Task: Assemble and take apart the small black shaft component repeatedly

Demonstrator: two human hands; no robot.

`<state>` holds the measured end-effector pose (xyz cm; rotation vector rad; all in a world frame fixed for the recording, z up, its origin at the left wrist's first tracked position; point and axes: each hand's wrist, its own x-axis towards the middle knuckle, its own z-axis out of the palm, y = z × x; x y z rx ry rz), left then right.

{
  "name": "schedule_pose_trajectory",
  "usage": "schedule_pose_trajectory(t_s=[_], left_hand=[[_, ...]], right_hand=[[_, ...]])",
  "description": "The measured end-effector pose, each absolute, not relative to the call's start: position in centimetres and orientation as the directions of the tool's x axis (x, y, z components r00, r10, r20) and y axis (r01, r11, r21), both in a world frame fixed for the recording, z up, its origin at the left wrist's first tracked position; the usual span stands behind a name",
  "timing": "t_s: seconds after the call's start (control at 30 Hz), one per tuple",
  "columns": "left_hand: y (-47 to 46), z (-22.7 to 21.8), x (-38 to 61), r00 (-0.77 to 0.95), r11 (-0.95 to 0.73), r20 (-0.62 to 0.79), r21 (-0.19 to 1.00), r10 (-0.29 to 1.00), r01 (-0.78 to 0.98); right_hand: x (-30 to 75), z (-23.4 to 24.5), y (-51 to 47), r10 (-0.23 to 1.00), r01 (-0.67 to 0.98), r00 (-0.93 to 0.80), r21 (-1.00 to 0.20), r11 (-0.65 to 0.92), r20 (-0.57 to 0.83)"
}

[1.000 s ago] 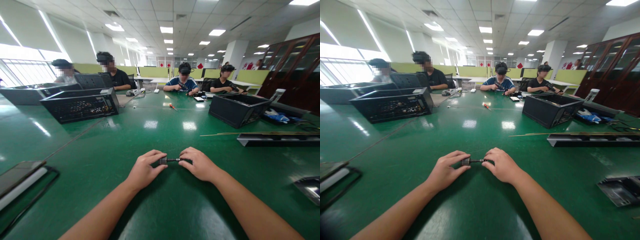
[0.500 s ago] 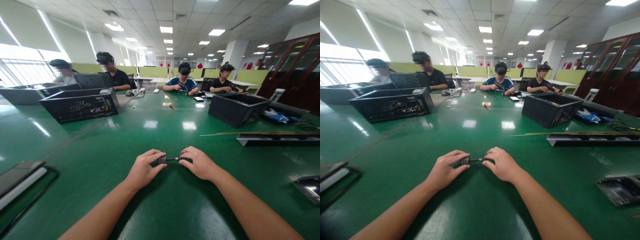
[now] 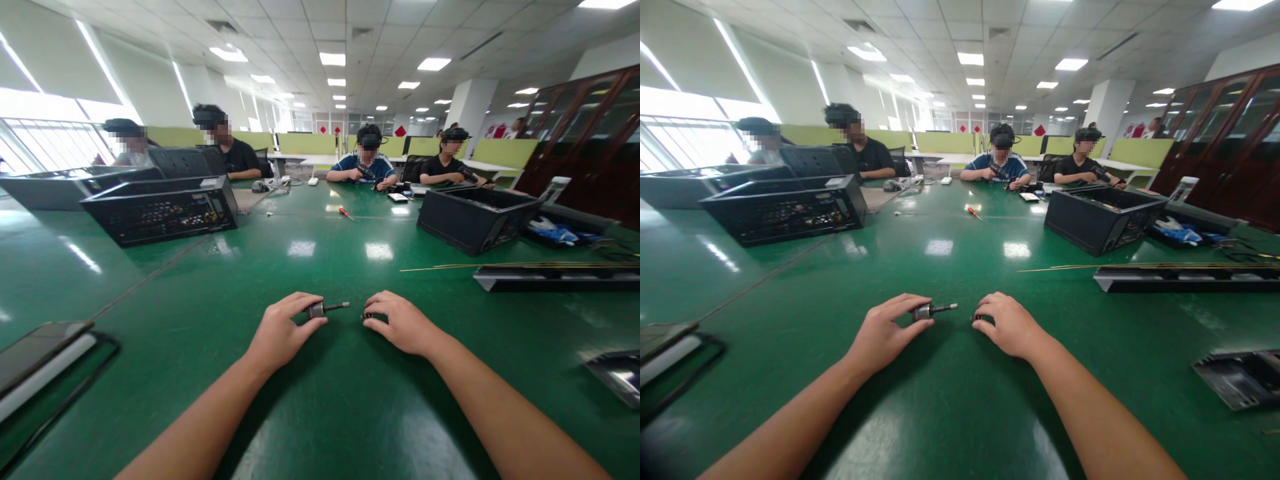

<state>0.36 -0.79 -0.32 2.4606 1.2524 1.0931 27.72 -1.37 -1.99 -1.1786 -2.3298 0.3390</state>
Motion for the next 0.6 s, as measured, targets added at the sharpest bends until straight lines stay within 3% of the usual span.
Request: schedule_pose_trajectory(t_s=[0.27,0.47,0.6], left_hand=[[0.9,-0.2,-4.8,0.131,-0.256,0.263,0.529,0.956,0.809],[-0.9,0.0,-13.1,-0.023,-0.111,0.294,0.431,0.956,0.895],[-2.1,0.6,-16.9,-0.256,0.062,0.215,0.641,0.942,0.765]], right_hand=[[29.2,-2.8,-0.2,0.835,0.701,-0.487,-0.454,0.549,0.258],[29.2,-3.1,0.1,0.832,0.696,-0.491,-0.459,0.552,0.257],[28.9,-3.1,0.0,0.828,0.688,-0.492,-0.463,0.559,0.268]])
